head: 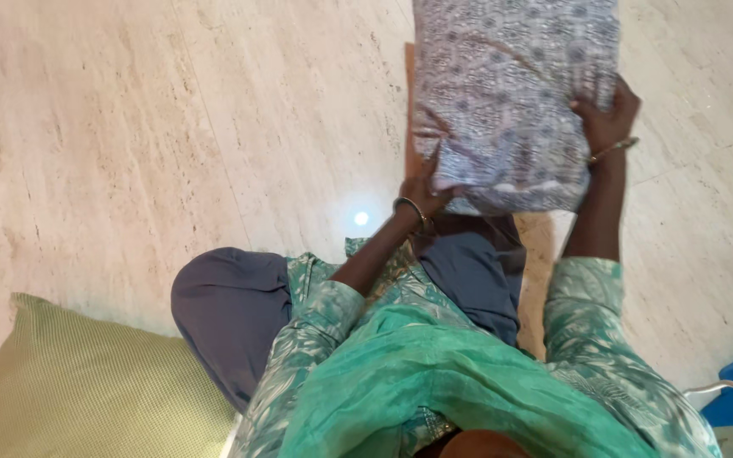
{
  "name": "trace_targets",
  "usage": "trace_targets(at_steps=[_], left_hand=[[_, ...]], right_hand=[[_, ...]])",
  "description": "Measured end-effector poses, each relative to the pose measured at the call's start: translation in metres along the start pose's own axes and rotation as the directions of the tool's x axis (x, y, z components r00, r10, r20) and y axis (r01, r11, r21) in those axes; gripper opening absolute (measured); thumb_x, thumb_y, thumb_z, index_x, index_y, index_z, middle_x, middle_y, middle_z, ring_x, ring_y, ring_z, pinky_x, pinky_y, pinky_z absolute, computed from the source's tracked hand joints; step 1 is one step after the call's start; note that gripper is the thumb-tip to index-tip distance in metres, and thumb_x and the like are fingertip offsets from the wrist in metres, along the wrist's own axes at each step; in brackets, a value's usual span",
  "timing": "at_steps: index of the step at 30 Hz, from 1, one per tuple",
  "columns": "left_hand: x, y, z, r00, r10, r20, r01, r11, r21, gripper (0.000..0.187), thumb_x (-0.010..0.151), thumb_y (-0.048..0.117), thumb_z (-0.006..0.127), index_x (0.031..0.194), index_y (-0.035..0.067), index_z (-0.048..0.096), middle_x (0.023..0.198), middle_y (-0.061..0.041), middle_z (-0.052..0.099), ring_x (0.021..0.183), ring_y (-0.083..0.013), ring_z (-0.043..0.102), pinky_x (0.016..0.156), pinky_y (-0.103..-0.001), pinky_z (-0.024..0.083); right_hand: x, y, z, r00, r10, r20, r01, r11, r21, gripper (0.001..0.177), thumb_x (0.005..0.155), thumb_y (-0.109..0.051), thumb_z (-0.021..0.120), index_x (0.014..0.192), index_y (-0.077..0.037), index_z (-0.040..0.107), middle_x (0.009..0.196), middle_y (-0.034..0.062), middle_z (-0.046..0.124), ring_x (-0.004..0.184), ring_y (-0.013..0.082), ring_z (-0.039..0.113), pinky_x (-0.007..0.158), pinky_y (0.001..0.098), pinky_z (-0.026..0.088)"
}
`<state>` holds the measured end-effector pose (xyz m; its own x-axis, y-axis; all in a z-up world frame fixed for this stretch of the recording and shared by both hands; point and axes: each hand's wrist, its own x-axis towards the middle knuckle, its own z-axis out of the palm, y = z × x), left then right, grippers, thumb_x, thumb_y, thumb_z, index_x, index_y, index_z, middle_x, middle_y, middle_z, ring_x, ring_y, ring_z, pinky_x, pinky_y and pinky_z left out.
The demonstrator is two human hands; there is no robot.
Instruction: The person sits on the floor and inserts a white pillow into a patterned pillowcase. They align the pillow, tuck it into the case, and smooth the case over the pillow. The person then repeats the process with a second pillow and a green pillowcase.
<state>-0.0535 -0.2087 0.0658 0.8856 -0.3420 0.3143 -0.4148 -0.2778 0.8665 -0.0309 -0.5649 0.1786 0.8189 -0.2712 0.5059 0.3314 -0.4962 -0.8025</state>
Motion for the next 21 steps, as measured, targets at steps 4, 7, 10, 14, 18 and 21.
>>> trace_targets(at_steps=[4, 7, 10, 14, 18, 21], left_hand=[[-0.033, 0.046, 0.093, 0.899, 0.222, 0.377, -0.164, 0.97, -0.18, 0.098, 0.082, 0.017, 0.075, 0.167, 0.018, 0.027, 0.13, -0.024, 0.065, 0.118, -0.0406, 0.065, 0.103, -0.044, 0.054], [-0.069, 0.054, 0.148, 0.551, 0.259, 0.793, -0.182, 0.965, -0.188, 0.098, 0.079, 0.017, 0.076, 0.165, 0.018, 0.03, 0.122, -0.023, 0.068, 0.109, -0.0357, 0.069, 0.098, -0.042, 0.056], [-0.091, 0.036, 0.17, 0.524, 0.547, 0.653, -0.39, 0.835, -0.388, 0.095, 0.071, 0.019, 0.089, 0.152, 0.009, 0.039, 0.141, -0.029, 0.054, 0.121, -0.0443, 0.058, 0.099, -0.046, 0.048], [-0.066, 0.0, 0.138, 0.689, 0.31, 0.655, -0.096, 0.935, -0.342, 0.078, 0.083, 0.029, 0.079, 0.15, 0.009, 0.046, 0.147, -0.02, 0.057, 0.124, -0.0348, 0.065, 0.104, -0.041, 0.054], [-0.047, -0.042, 0.007, 0.909, 0.054, 0.413, -0.025, 0.997, -0.075, 0.062, 0.093, 0.04, 0.078, 0.144, 0.012, 0.058, 0.146, -0.015, 0.06, 0.135, -0.0342, 0.057, 0.114, -0.046, 0.047], [-0.1, -0.067, -0.142, 0.95, -0.307, -0.055, 0.303, 0.951, -0.066, 0.047, 0.088, 0.026, 0.08, 0.133, 0.022, 0.066, 0.142, -0.003, 0.063, 0.123, -0.0238, 0.066, 0.096, -0.043, 0.058]], right_hand=[[-0.093, -0.008, -0.159, 0.995, 0.04, -0.09, -0.066, 0.948, -0.312, 0.039, 0.09, 0.001, 0.088, 0.125, 0.007, 0.072, 0.116, 0.0121, 0.075, 0.104, 0.0174, 0.066, 0.093, 0.0349, 0.055], [-0.181, -0.006, -0.233, 0.928, 0.329, -0.176, -0.372, 0.848, -0.377, 0.034, 0.091, 0.0, 0.08, 0.123, 0.006, 0.071, 0.112, 0.0135, 0.075, 0.096, 0.0186, 0.068, 0.086, 0.0383, 0.054], [-0.256, 0.004, -0.264, 0.746, 0.584, -0.321, -0.657, 0.561, -0.504, 0.042, 0.089, -0.003, 0.076, 0.129, 0.003, 0.065, 0.116, 0.014, 0.069, 0.101, 0.0234, 0.065, 0.085, 0.0447, 0.052], [-0.29, 0.018, -0.27, 0.472, 0.703, -0.531, -0.814, 0.115, -0.57, 0.058, 0.088, -0.012, 0.076, 0.14, -0.003, 0.052, 0.13, 0.0157, 0.057, 0.113, 0.029, 0.057, 0.091, 0.0536, 0.047], [-0.26, 0.028, -0.263, 0.287, 0.56, -0.777, -0.839, -0.245, -0.487, 0.074, 0.088, -0.021, 0.076, 0.151, -0.008, 0.038, 0.144, 0.0174, 0.045, 0.125, 0.0345, 0.049, 0.097, 0.0626, 0.042], [-0.196, 0.039, -0.201, 0.41, 0.336, -0.848, -0.818, -0.275, -0.505, 0.087, 0.088, -0.028, 0.075, 0.159, -0.012, 0.028, 0.155, 0.0186, 0.036, 0.134, 0.0387, 0.043, 0.102, 0.0693, 0.038]])
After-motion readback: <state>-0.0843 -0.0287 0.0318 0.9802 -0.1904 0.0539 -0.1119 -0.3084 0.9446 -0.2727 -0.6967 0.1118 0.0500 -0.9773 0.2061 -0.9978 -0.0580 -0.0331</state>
